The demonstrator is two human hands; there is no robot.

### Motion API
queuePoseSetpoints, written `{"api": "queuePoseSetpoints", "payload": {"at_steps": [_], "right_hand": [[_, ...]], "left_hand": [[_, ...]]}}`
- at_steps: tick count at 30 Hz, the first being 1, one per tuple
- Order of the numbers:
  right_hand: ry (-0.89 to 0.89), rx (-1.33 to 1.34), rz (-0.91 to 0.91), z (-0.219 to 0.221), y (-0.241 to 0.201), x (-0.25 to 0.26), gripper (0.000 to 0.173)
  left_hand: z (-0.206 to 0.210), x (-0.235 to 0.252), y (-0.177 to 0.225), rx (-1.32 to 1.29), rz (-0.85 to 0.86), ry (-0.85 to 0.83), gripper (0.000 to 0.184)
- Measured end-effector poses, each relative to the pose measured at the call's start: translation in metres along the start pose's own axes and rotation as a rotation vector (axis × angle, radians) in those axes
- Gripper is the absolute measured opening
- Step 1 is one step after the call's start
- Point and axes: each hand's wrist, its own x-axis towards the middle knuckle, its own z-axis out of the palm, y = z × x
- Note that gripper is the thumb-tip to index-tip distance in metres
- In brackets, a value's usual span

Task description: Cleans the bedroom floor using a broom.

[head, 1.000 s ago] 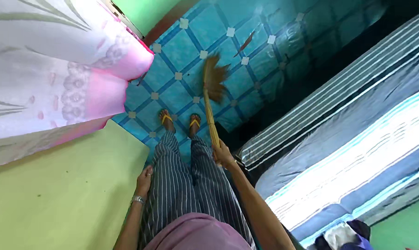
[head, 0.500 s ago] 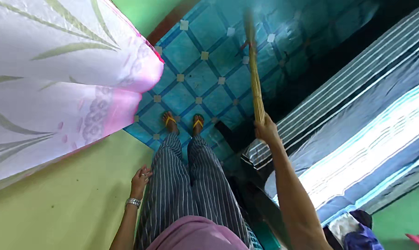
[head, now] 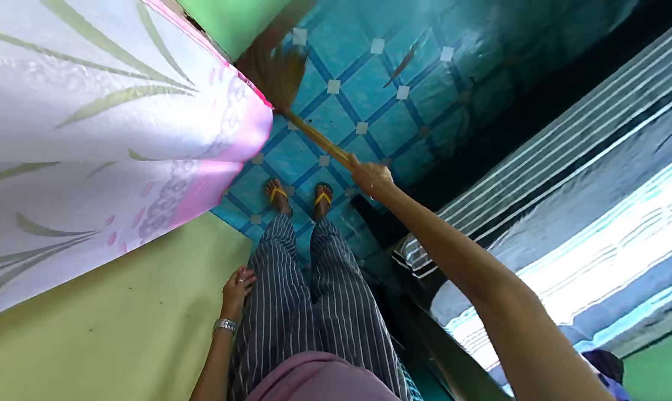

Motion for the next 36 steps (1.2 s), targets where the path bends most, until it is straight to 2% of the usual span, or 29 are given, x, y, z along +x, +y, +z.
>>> {"api": "queuePoseSetpoints", "payload": {"at_steps": [5, 9, 14, 17, 20, 25, 27, 31, 36], "right_hand": [[-0.014, -0.109, 0.117, 0.011, 0.068, -0.067, 0.08], [0.044, -0.117, 0.199, 0.003, 0.135, -0.118, 0.071], [0.111, 0.121, 0.265, 0.003, 0.222, -0.185, 0.067], [0.146, 0.37, 0.278, 0.018, 0.236, -0.204, 0.066], [0.086, 0.67, 0.334, 0.043, 0.21, -0.177, 0.064], [-0.019, 1.095, 0.291, 0.112, 0.11, -0.08, 0.055], [-0.084, 1.177, 0.259, 0.142, 0.07, -0.059, 0.055], [-0.109, 1.282, 0.237, 0.178, 0.025, -0.082, 0.057], [-0.09, 1.395, 0.262, 0.181, 0.037, -0.18, 0.059]], "left_hand": [[0.009, -0.002, 0.029, -0.013, 0.11, -0.05, 0.043], [0.011, 0.006, 0.03, 0.003, 0.109, -0.054, 0.042], [0.003, 0.013, 0.012, 0.044, 0.054, -0.042, 0.043], [-0.005, 0.016, -0.002, 0.088, 0.029, -0.044, 0.044], [-0.007, 0.018, -0.006, 0.105, 0.013, -0.032, 0.043], [-0.002, 0.015, 0.004, 0.07, 0.02, -0.018, 0.043], [0.001, 0.011, 0.012, 0.061, 0.04, -0.018, 0.043], [0.011, 0.008, 0.022, 0.054, 0.06, -0.041, 0.044], [0.014, 0.012, 0.03, 0.049, 0.062, -0.056, 0.043]]}}
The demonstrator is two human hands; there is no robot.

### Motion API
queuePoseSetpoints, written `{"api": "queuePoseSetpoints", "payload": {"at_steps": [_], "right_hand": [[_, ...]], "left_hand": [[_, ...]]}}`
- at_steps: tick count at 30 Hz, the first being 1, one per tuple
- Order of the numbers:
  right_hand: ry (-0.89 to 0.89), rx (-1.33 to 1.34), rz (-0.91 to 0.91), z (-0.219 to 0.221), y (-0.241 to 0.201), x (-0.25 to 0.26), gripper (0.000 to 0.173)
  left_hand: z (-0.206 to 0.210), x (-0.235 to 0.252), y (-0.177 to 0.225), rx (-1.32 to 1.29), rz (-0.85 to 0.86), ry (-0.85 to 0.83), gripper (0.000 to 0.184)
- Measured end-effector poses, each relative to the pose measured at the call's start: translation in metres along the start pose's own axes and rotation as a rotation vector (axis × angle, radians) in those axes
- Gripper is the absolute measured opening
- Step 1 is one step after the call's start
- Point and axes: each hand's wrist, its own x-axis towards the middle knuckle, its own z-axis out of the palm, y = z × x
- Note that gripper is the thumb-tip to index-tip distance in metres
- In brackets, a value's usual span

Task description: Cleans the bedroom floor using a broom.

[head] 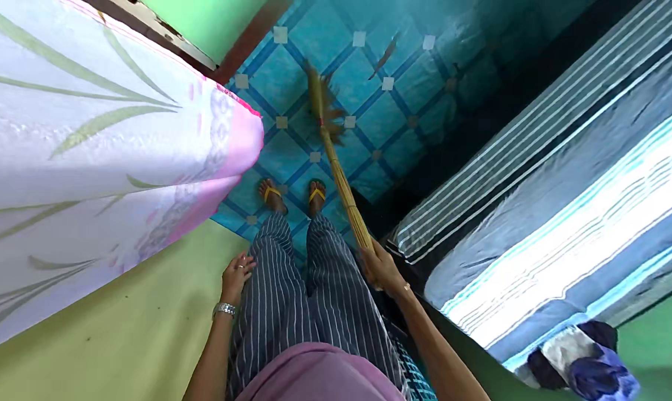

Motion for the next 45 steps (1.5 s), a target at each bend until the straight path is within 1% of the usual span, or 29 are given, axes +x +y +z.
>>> {"api": "queuePoseSetpoints", "payload": {"at_steps": [2, 4, 6, 7, 8, 10, 11, 14, 15, 18, 21, 25, 30, 33, 36, 38, 41, 43, 45], "right_hand": [[0.032, -0.004, -0.018, -0.017, 0.017, -0.047, 0.062], [0.09, 0.021, -0.022, -0.024, 0.036, -0.087, 0.065], [0.154, 0.102, 0.021, -0.019, 0.051, -0.111, 0.064], [0.184, 0.149, 0.062, -0.013, 0.054, -0.115, 0.062], [0.202, 0.203, 0.114, -0.004, 0.051, -0.113, 0.06], [0.196, 0.335, 0.193, 0.015, 0.039, -0.091, 0.055], [0.173, 0.428, 0.221, 0.027, 0.028, -0.072, 0.049], [0.032, 0.732, 0.304, 0.067, -0.013, -0.008, 0.022], [-0.035, 0.791, 0.331, 0.082, -0.027, 0.008, 0.018], [-0.201, 0.886, 0.341, 0.129, -0.065, 0.037, 0.02], [-0.247, 1.047, 0.323, 0.157, -0.111, 0.042, 0.017], [-0.269, 1.212, 0.295, 0.16, -0.157, 0.036, 0.022], [-0.305, 1.318, 0.234, 0.146, -0.178, 0.023, 0.024], [-0.331, 1.372, 0.18, 0.138, -0.183, -0.001, 0.025], [-0.403, 1.463, 0.157, 0.118, -0.174, -0.039, 0.03], [-0.426, 1.467, 0.134, 0.102, -0.155, -0.065, 0.034], [-0.363, 1.325, 0.15, 0.079, -0.119, -0.094, 0.038], [-0.335, 1.246, 0.16, 0.063, -0.093, -0.113, 0.035], [-0.279, 1.127, 0.164, 0.046, -0.065, -0.13, 0.022]], "left_hand": [[0.001, 0.001, 0.004, 0.014, 0.007, -0.016, 0.043], [0.0, 0.002, 0.007, 0.023, 0.01, -0.021, 0.043], [-0.002, 0.004, 0.008, 0.029, 0.007, -0.023, 0.043], [-0.003, 0.006, 0.009, 0.038, 0.007, -0.027, 0.043], [-0.004, 0.008, 0.01, 0.045, 0.01, -0.034, 0.043], [-0.006, 0.011, 0.009, 0.054, 0.022, -0.062, 0.044], [-0.006, 0.013, 0.009, 0.052, 0.027, -0.071, 0.044], [-0.011, 0.013, 0.01, 0.049, 0.038, -0.059, 0.043], [-0.012, 0.012, 0.01, 0.05, 0.045, -0.052, 0.043], [-0.017, 0.011, 0.008, 0.072, 0.045, -0.043, 0.044], [-0.021, 0.012, 0.003, 0.085, 0.025, -0.032, 0.044], [-0.022, 0.012, 0.003, 0.079, 0.016, -0.029, 0.043], [-0.016, 0.013, 0.01, 0.064, 0.038, -0.045, 0.043], [-0.007, 0.012, 0.022, 0.05, 0.069, -0.065, 0.043], [0.009, 0.008, 0.051, 0.025, 0.187, -0.117, 0.042], [0.024, 0.001, 0.089, 0.023, 0.311, -0.164, 0.041], [0.045, -0.011, 0.158, 0.078, 0.564, -0.259, 0.041], [0.052, -0.015, 0.208, 0.176, 0.778, -0.307, 0.043], [0.057, -0.013, 0.262, 0.234, 0.945, -0.276, 0.044]]}}
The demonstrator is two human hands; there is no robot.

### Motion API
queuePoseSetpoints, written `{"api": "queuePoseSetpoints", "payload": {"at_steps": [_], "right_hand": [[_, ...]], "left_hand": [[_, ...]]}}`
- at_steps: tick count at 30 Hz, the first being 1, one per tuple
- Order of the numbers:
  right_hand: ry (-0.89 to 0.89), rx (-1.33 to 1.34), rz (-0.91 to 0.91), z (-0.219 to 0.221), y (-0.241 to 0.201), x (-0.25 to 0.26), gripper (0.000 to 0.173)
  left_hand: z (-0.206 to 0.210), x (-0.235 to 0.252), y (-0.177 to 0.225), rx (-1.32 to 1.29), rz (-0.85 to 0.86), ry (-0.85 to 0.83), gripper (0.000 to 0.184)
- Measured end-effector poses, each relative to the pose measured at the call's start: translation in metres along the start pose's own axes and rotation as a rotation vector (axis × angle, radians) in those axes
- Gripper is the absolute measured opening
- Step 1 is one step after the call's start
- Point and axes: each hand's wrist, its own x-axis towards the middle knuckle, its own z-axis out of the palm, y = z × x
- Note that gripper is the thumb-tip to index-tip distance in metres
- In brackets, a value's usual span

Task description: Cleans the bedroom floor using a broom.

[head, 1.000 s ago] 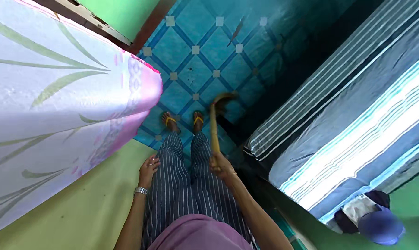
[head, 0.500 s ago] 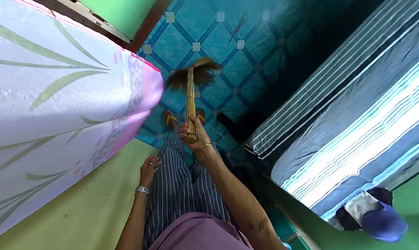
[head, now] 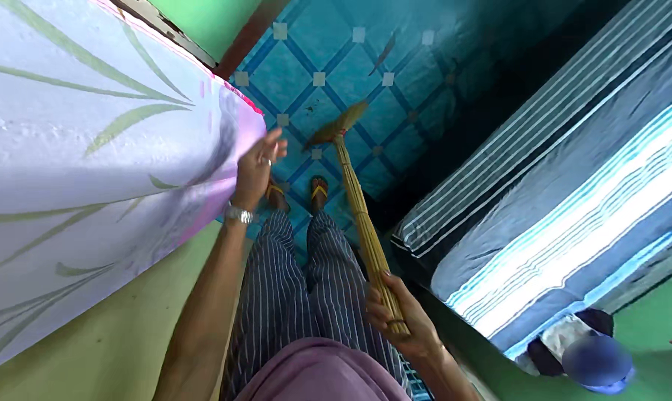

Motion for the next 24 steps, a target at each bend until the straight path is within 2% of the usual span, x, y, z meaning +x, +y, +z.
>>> {"api": "queuePoseSetpoints", "payload": {"at_steps": [1, 2, 4, 5, 6, 8, 9, 11, 12, 14, 17, 20, 22, 24], "right_hand": [[0.054, -0.116, -0.012, -0.015, 0.001, -0.007, 0.021], [0.122, -0.261, -0.029, -0.029, 0.002, -0.014, 0.031], [0.231, -0.518, -0.039, -0.049, 0.005, -0.029, 0.058], [0.246, -0.609, -0.032, -0.059, 0.006, -0.037, 0.066], [0.251, -0.679, -0.023, -0.068, 0.008, -0.045, 0.071], [0.224, -0.827, 0.003, -0.08, 0.007, -0.053, 0.076], [0.186, -0.89, 0.032, -0.082, 0.006, -0.054, 0.076], [0.05, -0.998, 0.101, -0.076, 0.001, -0.041, 0.071], [-0.026, -1.051, 0.143, -0.07, 0.0, -0.027, 0.069], [-0.169, -1.142, 0.225, -0.052, 0.004, 0.017, 0.066], [-0.295, -1.279, 0.273, -0.01, 0.015, 0.105, 0.056], [-0.268, -1.418, 0.254, 0.028, 0.009, 0.188, 0.055], [-0.196, -1.507, 0.232, 0.036, -0.025, 0.224, 0.054], [-0.104, -1.597, 0.177, 0.024, -0.079, 0.237, 0.047]], "left_hand": [[-0.008, 0.021, 0.012, 0.036, 0.058, 0.038, 0.044], [-0.019, 0.038, 0.021, 0.062, 0.098, 0.099, 0.047], [-0.047, 0.061, 0.027, 0.042, 0.098, 0.26, 0.067], [-0.065, 0.064, 0.023, -0.011, 0.07, 0.367, 0.076], [-0.082, 0.058, 0.016, -0.066, 0.028, 0.493, 0.08], [-0.104, 0.028, 0.013, -0.14, -0.127, 0.746, 0.076], [-0.112, 0.003, 0.014, -0.138, -0.208, 0.795, 0.076], [-0.141, -0.041, -0.026, -0.059, -0.23, 0.915, 0.082], [-0.158, -0.06, -0.052, -0.007, -0.238, 0.983, 0.086], [-0.181, -0.095, -0.079, 0.1, -0.268, 1.101, 0.087], [-0.187, -0.137, -0.088, 0.223, -0.296, 1.234, 0.084], [-0.177, -0.169, -0.087, 0.323, -0.403, 1.233, 0.085], [-0.172, -0.18, -0.091, 0.392, -0.438, 1.23, 0.086], [-0.173, -0.19, -0.103, 0.406, -0.453, 1.238, 0.087]]}}
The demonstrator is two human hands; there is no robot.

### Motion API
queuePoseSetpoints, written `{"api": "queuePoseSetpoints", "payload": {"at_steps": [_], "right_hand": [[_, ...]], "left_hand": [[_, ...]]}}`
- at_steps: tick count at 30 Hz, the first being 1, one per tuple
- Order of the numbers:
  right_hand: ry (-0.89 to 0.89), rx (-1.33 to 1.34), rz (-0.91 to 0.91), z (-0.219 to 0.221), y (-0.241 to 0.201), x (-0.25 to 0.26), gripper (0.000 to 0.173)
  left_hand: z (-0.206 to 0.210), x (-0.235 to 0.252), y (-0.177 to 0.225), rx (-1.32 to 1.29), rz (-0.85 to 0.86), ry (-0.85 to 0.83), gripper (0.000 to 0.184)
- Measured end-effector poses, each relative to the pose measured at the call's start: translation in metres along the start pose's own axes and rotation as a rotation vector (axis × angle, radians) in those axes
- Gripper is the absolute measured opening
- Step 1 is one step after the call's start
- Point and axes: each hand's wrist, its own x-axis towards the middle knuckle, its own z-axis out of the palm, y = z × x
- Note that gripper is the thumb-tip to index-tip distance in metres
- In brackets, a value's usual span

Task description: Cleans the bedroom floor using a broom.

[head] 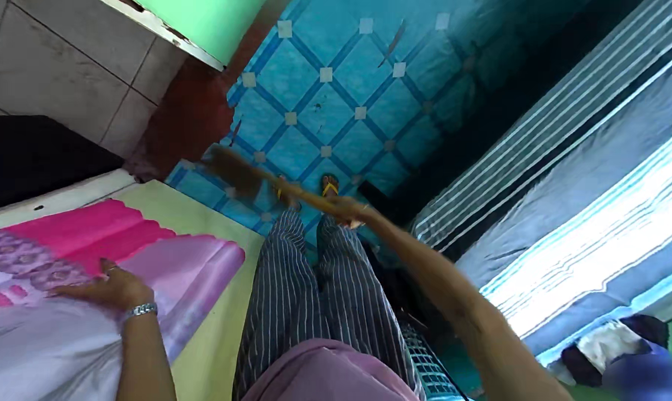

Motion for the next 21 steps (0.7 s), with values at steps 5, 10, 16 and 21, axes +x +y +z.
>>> {"api": "queuePoseSetpoints", "payload": {"at_steps": [5, 10, 16, 21], "right_hand": [[0.379, -0.016, 0.105, -0.113, 0.036, -0.061, 0.049], [0.399, -0.002, 0.164, -0.13, 0.028, -0.144, 0.053], [0.271, 0.269, -0.013, -0.064, 0.038, -0.231, 0.058], [0.157, 0.682, -0.172, -0.019, -0.004, -0.131, 0.045]], "left_hand": [[0.0, -0.003, -0.029, -0.007, -0.041, -0.027, 0.091], [-0.001, -0.01, -0.031, -0.015, -0.041, -0.005, 0.091], [0.005, -0.007, -0.04, 0.006, -0.019, -0.057, 0.091], [0.017, -0.017, -0.027, 0.047, -0.032, -0.11, 0.089]]}}
